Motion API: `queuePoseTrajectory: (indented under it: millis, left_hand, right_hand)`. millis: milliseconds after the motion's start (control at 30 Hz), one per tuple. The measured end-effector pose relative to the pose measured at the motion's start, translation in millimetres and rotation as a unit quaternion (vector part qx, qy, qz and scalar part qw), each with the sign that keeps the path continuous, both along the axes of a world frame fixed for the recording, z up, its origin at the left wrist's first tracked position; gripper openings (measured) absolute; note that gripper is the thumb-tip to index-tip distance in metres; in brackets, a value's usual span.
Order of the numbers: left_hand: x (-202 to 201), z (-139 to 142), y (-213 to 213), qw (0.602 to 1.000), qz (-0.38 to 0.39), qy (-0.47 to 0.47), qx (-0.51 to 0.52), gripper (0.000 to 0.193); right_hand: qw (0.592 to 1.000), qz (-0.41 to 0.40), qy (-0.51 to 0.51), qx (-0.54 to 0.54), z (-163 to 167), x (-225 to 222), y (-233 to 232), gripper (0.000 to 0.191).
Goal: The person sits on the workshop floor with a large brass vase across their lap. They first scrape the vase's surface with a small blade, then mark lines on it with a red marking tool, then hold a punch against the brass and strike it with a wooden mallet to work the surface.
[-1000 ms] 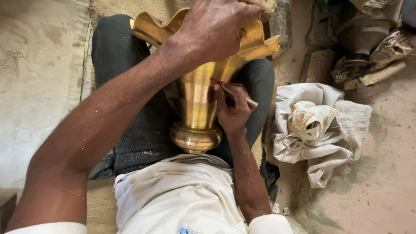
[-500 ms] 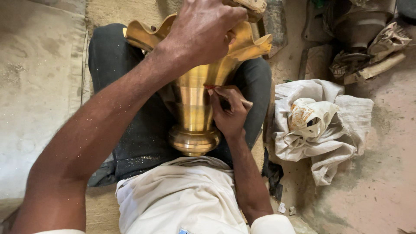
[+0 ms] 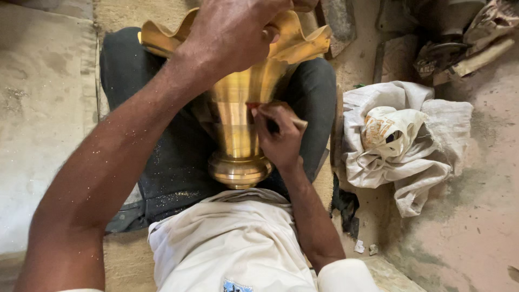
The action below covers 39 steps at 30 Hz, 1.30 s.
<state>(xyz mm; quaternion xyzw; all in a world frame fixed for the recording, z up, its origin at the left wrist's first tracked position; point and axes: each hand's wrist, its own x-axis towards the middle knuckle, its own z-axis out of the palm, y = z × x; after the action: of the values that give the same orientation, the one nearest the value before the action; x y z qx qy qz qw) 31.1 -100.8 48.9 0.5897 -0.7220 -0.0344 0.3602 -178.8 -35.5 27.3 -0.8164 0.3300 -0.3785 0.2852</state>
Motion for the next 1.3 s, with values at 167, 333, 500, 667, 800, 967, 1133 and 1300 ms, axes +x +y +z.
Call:
queuePoseTrajectory:
  millis: [167,333,500,667,800,967,1133,1300]
  left_hand:
    - [1.5,-3.7,0.8,0.998,0.015,-0.017,-0.055,0.028]
    - [2.8,-7.3,-0.2,1.0,0.021,-0.016,-0.001,0.03]
    - [3.7,-6.6,0.7,0.997,0.026,-0.048,-0.053,0.033]
    - [4.8,-3.5,1.7,0.995,0.037,-0.066,-0.06,0.033]
    - [5.2,-5.2,1.5,0.998,0.03,-0.056,-0.027,0.035]
    - [6.3,-10.1,-0.5,0.997,0.023,-0.051,-0.058,0.032]
    - [7.4,-9.6,2.2,0.999,0.014,-0.036,-0.026,0.026]
    - [7.4,-5.5,2.2,0.999,0.02,-0.041,0.004,0.028]
  right_hand:
    - [0.999,0.027,-0.022,0.021,1.9,-2.0,5.1,0.01]
    - [0.999,0.03,-0.012,0.011,0.5,-4.9,8.0,0.01]
    - [1.0,0.002,0.0,0.028,-2.5,-9.1,11.8,0.011]
    - [0.999,0.041,0.0,-0.017,-3.9,-14.3,16.2,0.012]
    - [1.0,0.013,-0.001,0.003,-8.2,-16.3,18.3,0.014]
    - [0.999,0.031,0.019,-0.031,-10.5,-21.2,21.1,0.013]
    - [0.999,0.046,-0.015,0.022,-10.1,-21.3,22.6,0.012]
    - [0.999,0.034,0.013,-0.007,-9.2,-25.5,30.0,0.012]
